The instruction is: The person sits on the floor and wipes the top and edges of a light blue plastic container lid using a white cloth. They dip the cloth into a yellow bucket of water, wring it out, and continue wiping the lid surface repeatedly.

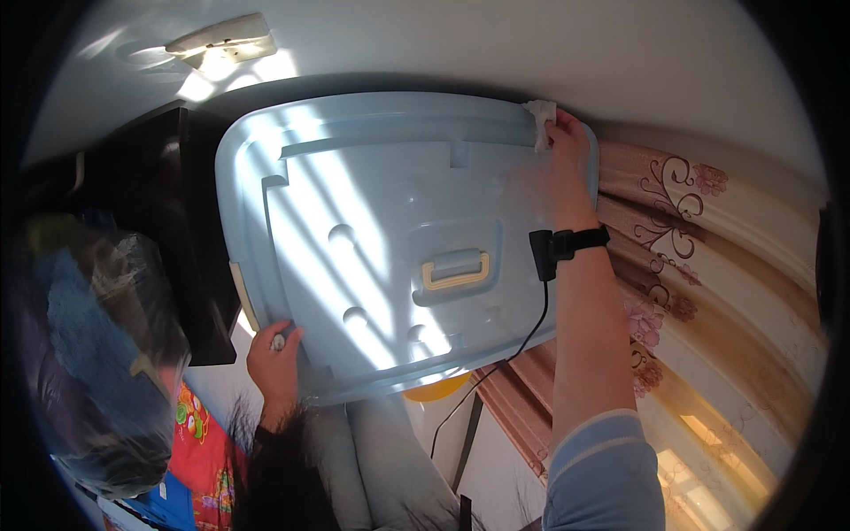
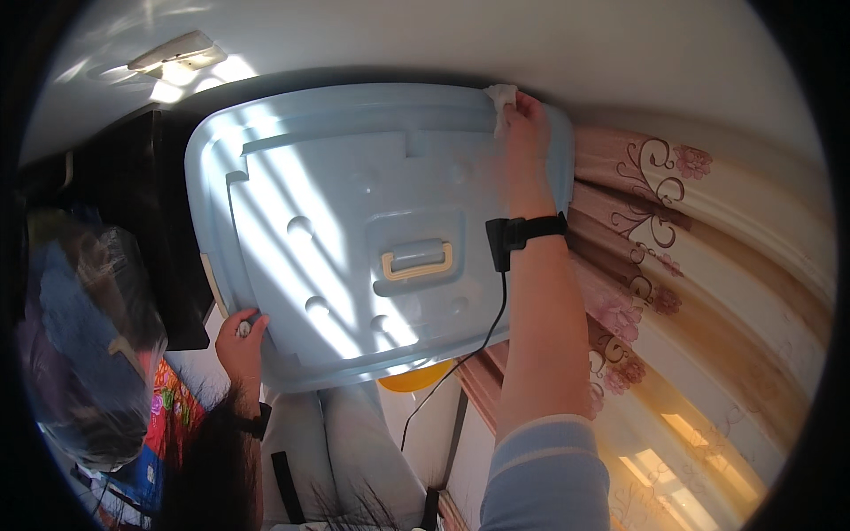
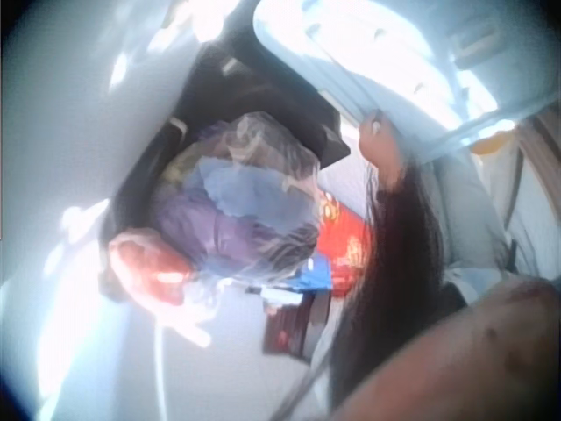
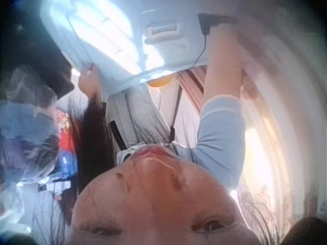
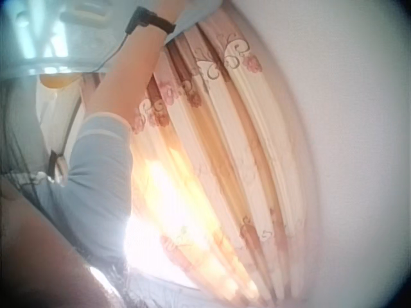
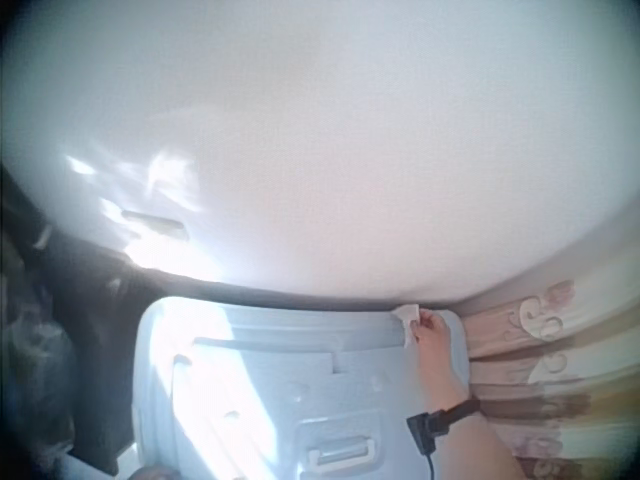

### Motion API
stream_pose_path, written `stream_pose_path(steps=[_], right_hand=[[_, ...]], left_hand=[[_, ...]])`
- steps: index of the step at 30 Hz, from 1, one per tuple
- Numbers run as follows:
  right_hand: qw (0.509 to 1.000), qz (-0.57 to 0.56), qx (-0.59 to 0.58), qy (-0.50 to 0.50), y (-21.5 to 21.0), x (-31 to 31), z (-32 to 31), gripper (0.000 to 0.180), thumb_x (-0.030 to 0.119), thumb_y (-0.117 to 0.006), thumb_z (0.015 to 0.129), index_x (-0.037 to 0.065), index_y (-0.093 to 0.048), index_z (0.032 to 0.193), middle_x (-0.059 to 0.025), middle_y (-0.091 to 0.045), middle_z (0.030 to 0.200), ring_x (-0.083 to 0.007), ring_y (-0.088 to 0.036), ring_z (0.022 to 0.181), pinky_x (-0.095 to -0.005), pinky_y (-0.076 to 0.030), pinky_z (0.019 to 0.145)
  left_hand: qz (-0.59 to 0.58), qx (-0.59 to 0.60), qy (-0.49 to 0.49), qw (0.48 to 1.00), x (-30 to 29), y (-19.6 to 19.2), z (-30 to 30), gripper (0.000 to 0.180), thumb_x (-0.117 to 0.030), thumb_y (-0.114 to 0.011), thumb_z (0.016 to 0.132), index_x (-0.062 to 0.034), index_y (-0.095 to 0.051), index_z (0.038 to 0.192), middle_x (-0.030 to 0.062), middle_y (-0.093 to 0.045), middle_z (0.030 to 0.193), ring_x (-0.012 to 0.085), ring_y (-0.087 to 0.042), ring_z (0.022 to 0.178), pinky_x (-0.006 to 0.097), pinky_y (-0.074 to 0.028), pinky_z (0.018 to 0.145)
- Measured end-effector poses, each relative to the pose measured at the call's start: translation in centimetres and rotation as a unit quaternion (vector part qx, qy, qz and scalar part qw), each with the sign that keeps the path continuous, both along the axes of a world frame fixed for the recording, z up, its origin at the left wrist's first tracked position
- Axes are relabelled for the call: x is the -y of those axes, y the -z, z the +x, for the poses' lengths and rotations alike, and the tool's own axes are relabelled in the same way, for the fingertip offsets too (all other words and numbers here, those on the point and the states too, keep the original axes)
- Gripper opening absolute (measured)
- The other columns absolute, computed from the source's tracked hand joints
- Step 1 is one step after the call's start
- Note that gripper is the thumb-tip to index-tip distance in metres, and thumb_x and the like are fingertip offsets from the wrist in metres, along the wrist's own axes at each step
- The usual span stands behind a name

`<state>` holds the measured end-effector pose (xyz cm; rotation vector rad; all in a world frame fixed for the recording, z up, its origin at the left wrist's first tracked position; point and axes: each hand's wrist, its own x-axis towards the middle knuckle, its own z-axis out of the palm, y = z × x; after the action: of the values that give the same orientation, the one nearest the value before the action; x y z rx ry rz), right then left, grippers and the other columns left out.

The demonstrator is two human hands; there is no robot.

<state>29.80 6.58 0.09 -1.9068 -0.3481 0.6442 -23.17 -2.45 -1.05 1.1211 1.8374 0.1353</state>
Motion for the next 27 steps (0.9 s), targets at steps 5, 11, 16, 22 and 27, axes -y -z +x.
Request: stream_pose_path(steps=[5,11,16,22,27], right_hand=[[0.944,-0.153,0.28,-0.083,4.5,0.2,-4.6,0.018,0.007,-0.061,0.098,0.002,-0.062,0.115,-0.0141,-0.071,0.108,-0.0291,-0.068,0.104,-0.0375,-0.052,0.088],[0.948,-0.066,0.237,-0.201,5.2,-4.3,-17.8,0.018,0.011,-0.064,0.099,0.002,-0.062,0.115,-0.0138,-0.071,0.111,-0.0291,-0.07,0.101,-0.0364,-0.055,0.089],[0.943,0.084,-0.12,-0.3,-0.5,-7.2,-27.2,0.022,0.003,-0.068,0.095,0.002,-0.065,0.116,-0.0082,-0.071,0.107,-0.0187,-0.067,0.097,-0.0331,-0.054,0.09],[0.978,0.049,0.125,-0.16,-4.6,-1.4,-15.3,0.036,0.008,-0.059,0.097,0.003,-0.066,0.132,-0.0096,-0.064,0.111,-0.0193,-0.063,0.105,-0.0317,-0.051,0.091],[0.824,-0.104,0.415,-0.372,1.5,0.9,-9.7,0.032,0.001,-0.059,0.095,0.001,-0.067,0.126,-0.0139,-0.064,0.12,-0.0306,-0.06,0.114,-0.0374,-0.052,0.098]], left_hand=[[-0.003,-0.035,0.029,0.999,-0.4,-0.6,0.4,0.029,-0.02,-0.085,0.081,-0.0041,-0.077,0.104,0.0103,-0.075,0.103,0.0275,-0.07,0.096,0.034,-0.053,0.087],[0.002,-0.033,0.026,0.999,-0.4,-0.8,0.5,0.029,-0.022,-0.084,0.081,-0.0066,-0.077,0.104,0.0096,-0.075,0.104,0.0293,-0.07,0.097,0.035,-0.054,0.087],[0.02,-0.035,0.04,0.998,-0.3,-0.3,0.3,0.03,-0.022,-0.085,0.081,-0.0056,-0.077,0.104,0.0082,-0.073,0.1,0.0248,-0.068,0.087,0.033,-0.053,0.079],[0.019,-0.034,0.043,0.998,-0.3,-0.7,0.5,0.029,-0.024,-0.085,0.079,-0.0083,-0.078,0.103,0.0093,-0.073,0.1,0.0318,-0.07,0.093,0.038,-0.054,0.082],[0.057,-0.037,0.062,0.996,-0.7,-1.4,0.8,0.029,-0.023,-0.085,0.079,-0.0082,-0.078,0.102,0.0096,-0.073,0.1,0.0318,-0.07,0.093,0.037,-0.054,0.081]])
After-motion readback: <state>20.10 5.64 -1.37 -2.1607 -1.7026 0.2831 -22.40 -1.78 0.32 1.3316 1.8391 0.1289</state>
